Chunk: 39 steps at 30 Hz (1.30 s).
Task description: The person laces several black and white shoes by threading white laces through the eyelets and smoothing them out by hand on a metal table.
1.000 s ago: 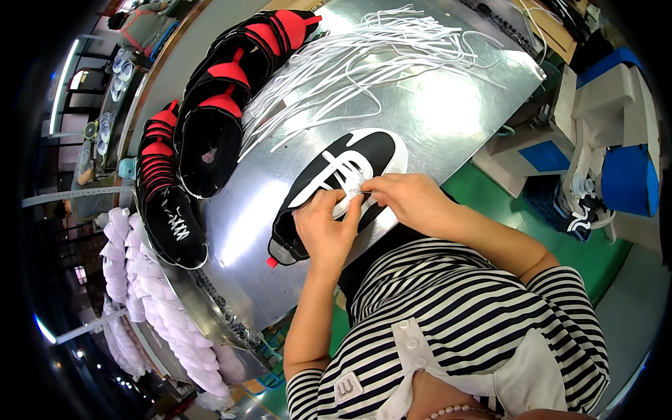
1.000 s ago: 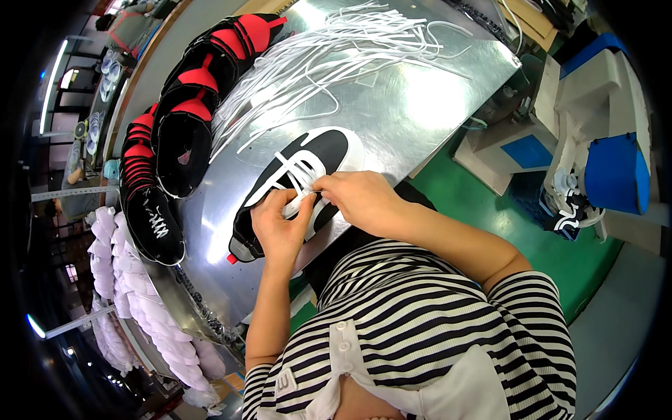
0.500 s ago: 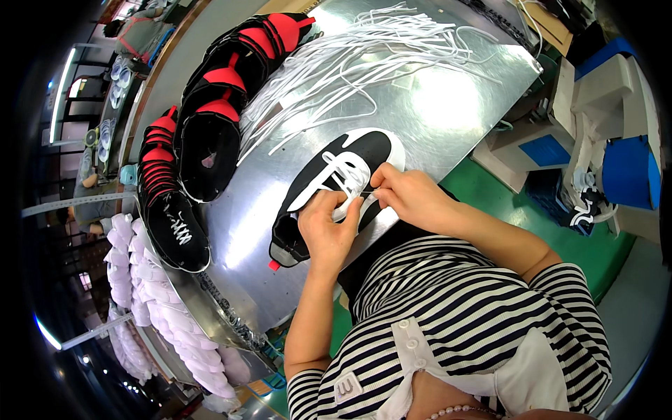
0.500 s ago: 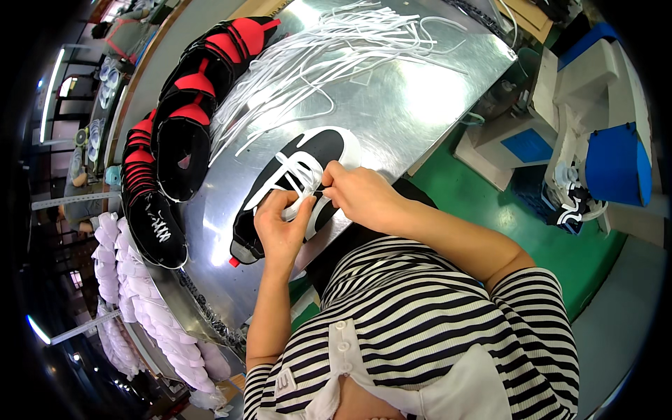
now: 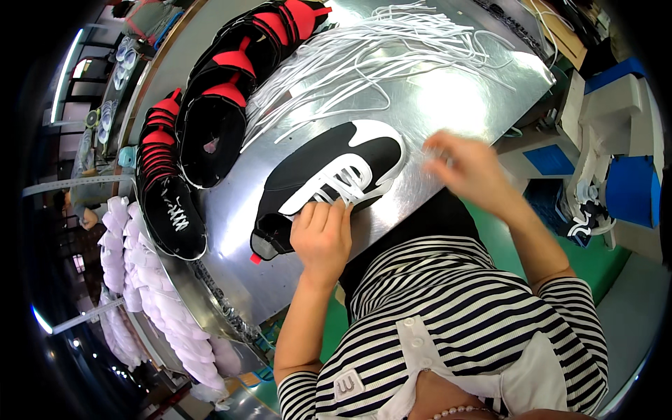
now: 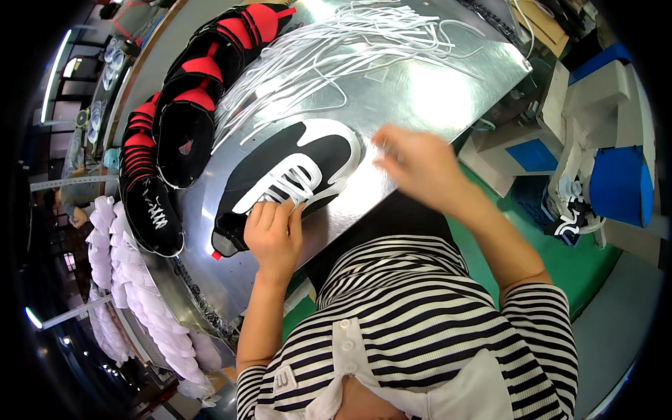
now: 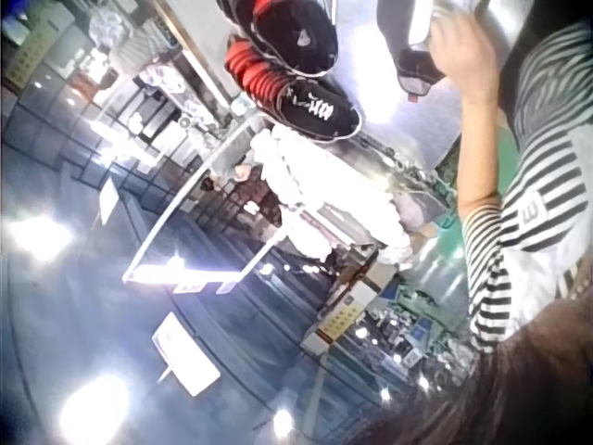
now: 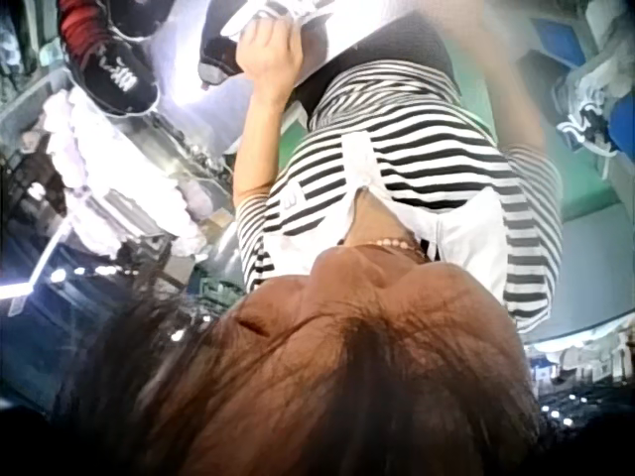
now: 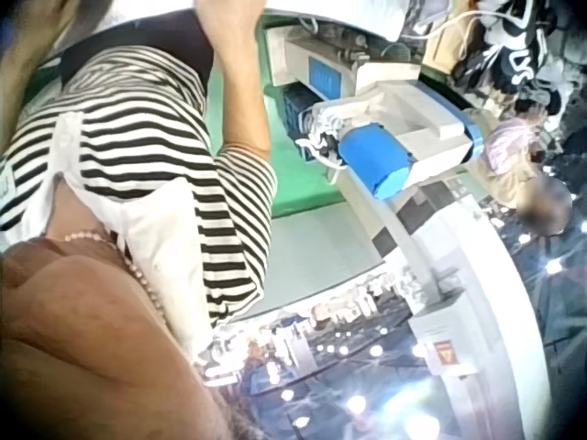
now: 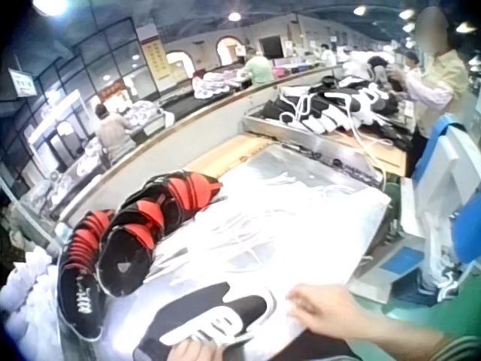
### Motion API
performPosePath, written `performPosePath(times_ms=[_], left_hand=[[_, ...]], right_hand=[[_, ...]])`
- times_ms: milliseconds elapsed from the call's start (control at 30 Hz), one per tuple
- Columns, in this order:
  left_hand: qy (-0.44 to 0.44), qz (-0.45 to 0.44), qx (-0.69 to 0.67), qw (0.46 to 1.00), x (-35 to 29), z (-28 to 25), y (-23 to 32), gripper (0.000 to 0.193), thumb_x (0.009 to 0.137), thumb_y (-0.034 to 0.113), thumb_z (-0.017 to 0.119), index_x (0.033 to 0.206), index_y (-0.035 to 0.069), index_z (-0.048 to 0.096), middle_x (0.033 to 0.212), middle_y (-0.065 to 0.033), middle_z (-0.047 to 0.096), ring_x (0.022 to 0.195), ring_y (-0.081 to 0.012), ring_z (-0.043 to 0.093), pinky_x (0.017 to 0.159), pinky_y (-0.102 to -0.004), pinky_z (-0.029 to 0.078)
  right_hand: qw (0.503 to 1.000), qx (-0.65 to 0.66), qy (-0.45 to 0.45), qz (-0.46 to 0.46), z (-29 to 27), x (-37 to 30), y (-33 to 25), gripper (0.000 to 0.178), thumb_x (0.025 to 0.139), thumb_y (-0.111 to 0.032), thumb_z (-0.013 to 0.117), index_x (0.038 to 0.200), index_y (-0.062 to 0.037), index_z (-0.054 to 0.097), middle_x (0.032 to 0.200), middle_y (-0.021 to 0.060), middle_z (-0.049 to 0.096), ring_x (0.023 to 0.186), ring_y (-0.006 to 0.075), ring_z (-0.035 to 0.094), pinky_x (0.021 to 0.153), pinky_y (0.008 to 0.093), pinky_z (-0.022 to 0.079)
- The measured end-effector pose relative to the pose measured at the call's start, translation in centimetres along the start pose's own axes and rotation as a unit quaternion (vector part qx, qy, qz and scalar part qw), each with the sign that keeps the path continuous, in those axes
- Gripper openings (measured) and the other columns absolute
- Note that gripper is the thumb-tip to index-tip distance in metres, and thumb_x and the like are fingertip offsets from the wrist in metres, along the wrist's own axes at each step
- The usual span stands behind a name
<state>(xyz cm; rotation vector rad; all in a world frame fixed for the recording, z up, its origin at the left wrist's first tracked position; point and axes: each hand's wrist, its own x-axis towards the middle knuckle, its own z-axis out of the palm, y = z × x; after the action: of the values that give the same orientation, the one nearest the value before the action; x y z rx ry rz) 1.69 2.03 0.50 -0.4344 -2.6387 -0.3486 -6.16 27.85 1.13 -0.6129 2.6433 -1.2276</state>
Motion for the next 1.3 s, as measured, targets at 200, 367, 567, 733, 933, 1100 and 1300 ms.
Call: performPosePath(times_ms=[200, 367, 567, 733, 933, 1100, 1300], left_hand=[[0.022, 0.062, 0.033, 0.997, 0.1, 0.2, -0.1, 0.012, 0.077, 0.011, 0.073, 0.081, 0.005, 0.064, 0.070, -0.0033, 0.052, 0.066, -0.0199, 0.054, 0.055, -0.0331, 0.041], [0.021, 0.046, 0.021, 0.999, -0.6, -0.2, -0.5, 0.012, 0.077, 0.009, 0.072, 0.085, 0.004, 0.066, 0.068, -0.0045, 0.050, 0.065, -0.0209, 0.053, 0.055, -0.0334, 0.041], [0.039, 0.076, 0.017, 0.996, -0.9, 0.4, -0.7, 0.014, 0.076, 0.010, 0.073, 0.085, 0.003, 0.066, 0.068, -0.0043, 0.050, 0.064, -0.0205, 0.052, 0.054, -0.0326, 0.039], [0.028, 0.069, -0.027, 0.997, -0.7, 0.1, -0.6, 0.014, 0.074, 0.009, 0.075, 0.084, 0.004, 0.066, 0.069, -0.0040, 0.051, 0.065, -0.0204, 0.053, 0.054, -0.0325, 0.039], [0.001, 0.049, -0.076, 0.996, -0.7, -0.2, 0.3, 0.018, 0.072, 0.009, 0.077, 0.085, 0.005, 0.067, 0.070, -0.0036, 0.053, 0.067, -0.0208, 0.054, 0.057, -0.0332, 0.040], [-0.004, 0.047, -0.070, 0.996, -0.5, -0.4, 0.1, 0.018, 0.072, 0.011, 0.077, 0.085, 0.005, 0.067, 0.070, -0.0032, 0.053, 0.068, -0.0207, 0.054, 0.060, -0.0337, 0.039], [-0.015, 0.043, -0.076, 0.996, -0.7, -0.4, -0.1, 0.017, 0.073, 0.010, 0.077, 0.085, 0.005, 0.066, 0.069, -0.0035, 0.052, 0.068, -0.0210, 0.054, 0.060, -0.0338, 0.039]], right_hand=[[0.954, 0.043, -0.024, -0.295, 3.6, 3.6, -6.1, 0.034, 0.077, -0.001, 0.062, 0.110, -0.0079, 0.062, 0.091, 0.0079, 0.069, 0.074, 0.0269, 0.068, 0.063, 0.0353, 0.053], [0.950, -0.155, -0.076, -0.260, 5.8, 5.1, -5.7, 0.023, 0.076, -0.007, 0.064, 0.098, -0.0036, 0.057, 0.079, 0.0093, 0.066, 0.068, 0.0280, 0.067, 0.055, 0.0382, 0.049], [0.966, -0.094, -0.161, -0.181, 6.1, 6.2, -5.8, 0.022, 0.079, -0.012, 0.067, 0.098, -0.0050, 0.059, 0.071, 0.0101, 0.066, 0.069, 0.0297, 0.067, 0.057, 0.0429, 0.048], [0.975, 0.002, -0.185, -0.119, 5.8, 6.9, -5.8, 0.015, 0.082, -0.013, 0.067, 0.097, -0.0129, 0.067, 0.079, 0.0048, 0.070, 0.078, 0.0225, 0.069, 0.068, 0.0362, 0.051], [0.899, 0.368, 0.097, -0.216, -1.9, 11.6, -6.9, 0.019, 0.087, -0.011, 0.067, 0.105, -0.0051, 0.069, 0.096, 0.0014, 0.070, 0.087, 0.0096, 0.063, 0.078, 0.0277, 0.052], [0.904, 0.337, 0.184, -0.190, -4.6, 11.7, -5.5, 0.017, 0.089, -0.013, 0.069, 0.104, -0.0045, 0.070, 0.096, 0.0034, 0.069, 0.084, 0.0097, 0.063, 0.077, 0.0278, 0.051], [0.858, 0.432, 0.239, -0.138, -4.9, 10.9, -3.5, 0.015, 0.086, -0.011, 0.071, 0.101, -0.0079, 0.071, 0.086, -0.0054, 0.066, 0.060, -0.0023, 0.041, 0.052, 0.0163, 0.028]])
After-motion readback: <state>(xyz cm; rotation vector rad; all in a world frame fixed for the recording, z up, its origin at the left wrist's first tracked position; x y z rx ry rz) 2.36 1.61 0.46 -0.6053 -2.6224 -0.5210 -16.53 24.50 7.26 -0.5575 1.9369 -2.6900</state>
